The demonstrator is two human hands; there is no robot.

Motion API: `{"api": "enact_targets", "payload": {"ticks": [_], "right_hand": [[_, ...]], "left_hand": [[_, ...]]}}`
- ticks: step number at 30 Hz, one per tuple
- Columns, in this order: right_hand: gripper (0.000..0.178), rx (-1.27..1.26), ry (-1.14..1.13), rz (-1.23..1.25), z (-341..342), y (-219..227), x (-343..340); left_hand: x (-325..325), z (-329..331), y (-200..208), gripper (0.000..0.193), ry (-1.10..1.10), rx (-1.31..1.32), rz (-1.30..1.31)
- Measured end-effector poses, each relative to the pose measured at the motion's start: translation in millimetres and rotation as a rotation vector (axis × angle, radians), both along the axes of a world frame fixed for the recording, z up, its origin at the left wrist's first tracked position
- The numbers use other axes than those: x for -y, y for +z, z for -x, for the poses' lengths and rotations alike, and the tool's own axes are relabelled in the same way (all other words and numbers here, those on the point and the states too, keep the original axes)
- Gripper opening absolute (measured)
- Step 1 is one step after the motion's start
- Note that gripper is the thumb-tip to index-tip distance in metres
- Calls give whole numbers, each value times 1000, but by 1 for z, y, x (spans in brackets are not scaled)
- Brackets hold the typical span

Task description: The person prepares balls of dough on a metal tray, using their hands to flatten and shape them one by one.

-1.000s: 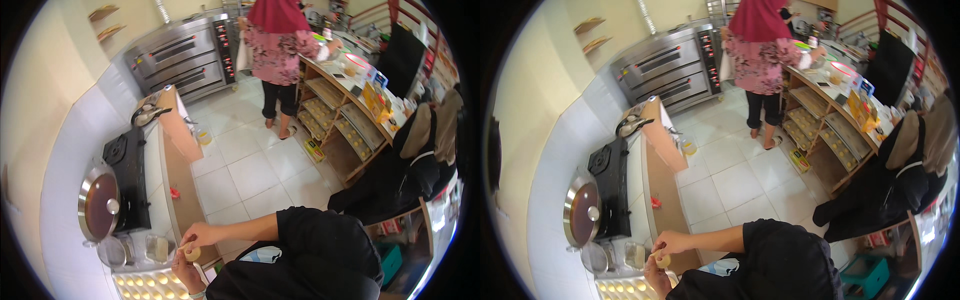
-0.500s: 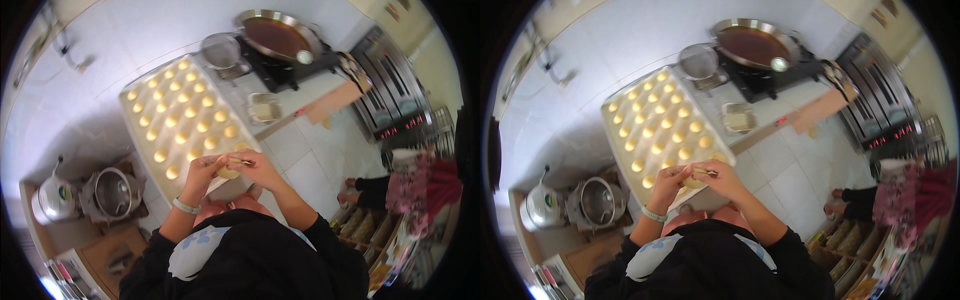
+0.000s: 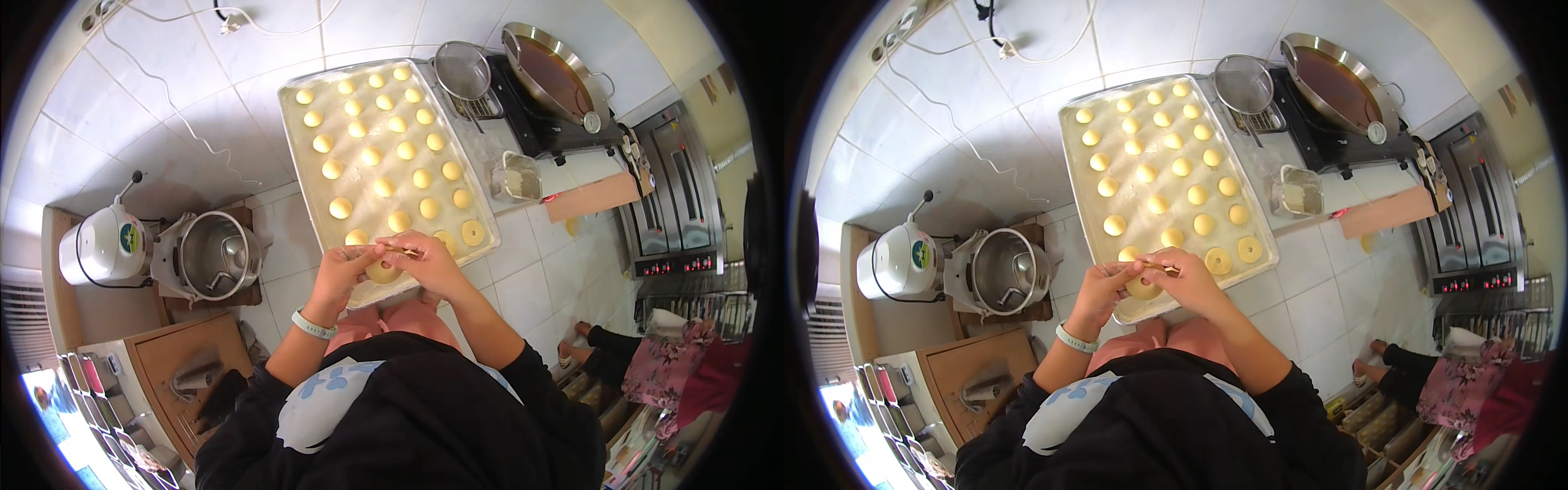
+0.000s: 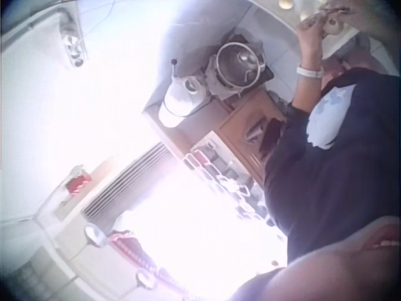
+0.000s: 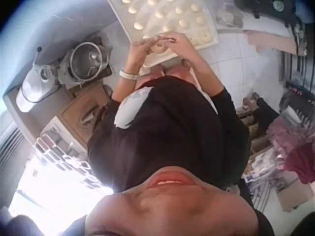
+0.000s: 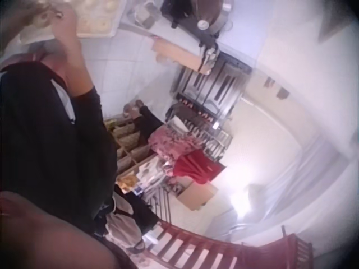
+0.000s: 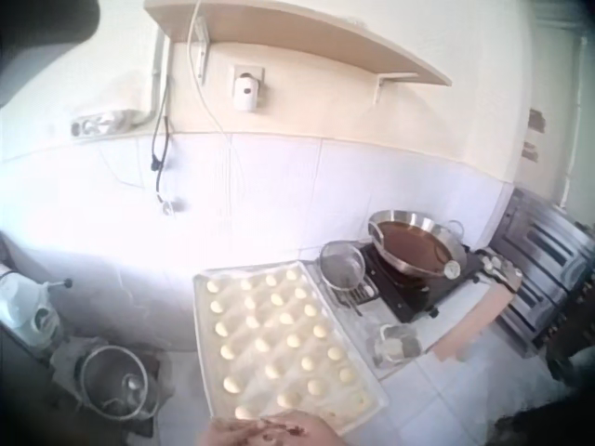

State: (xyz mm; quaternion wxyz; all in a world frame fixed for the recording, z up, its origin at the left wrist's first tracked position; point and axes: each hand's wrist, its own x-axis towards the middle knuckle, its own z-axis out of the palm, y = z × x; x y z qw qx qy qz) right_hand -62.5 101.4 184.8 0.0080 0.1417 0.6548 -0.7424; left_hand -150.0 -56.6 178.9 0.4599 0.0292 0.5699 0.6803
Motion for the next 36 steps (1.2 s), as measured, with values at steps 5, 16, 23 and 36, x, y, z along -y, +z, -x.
{"api": "enact_targets", "payload": {"ticks": [5,16,23,36], "right_hand": [[38,72,98,-31,14,14,5],[40,418,514,-39,45,-34,-8],[36,95,743,-610,46,-107,5],[14,187,-99,-1491,13,-32,-278]], "left_hand": [[19,-3,-3,32,149,70,17],[42,-32,-18,40,485,-96,96],[59,-46,-26,40,805,-48,138],[24,-115,-88,43,-32,-1167,721]]}}
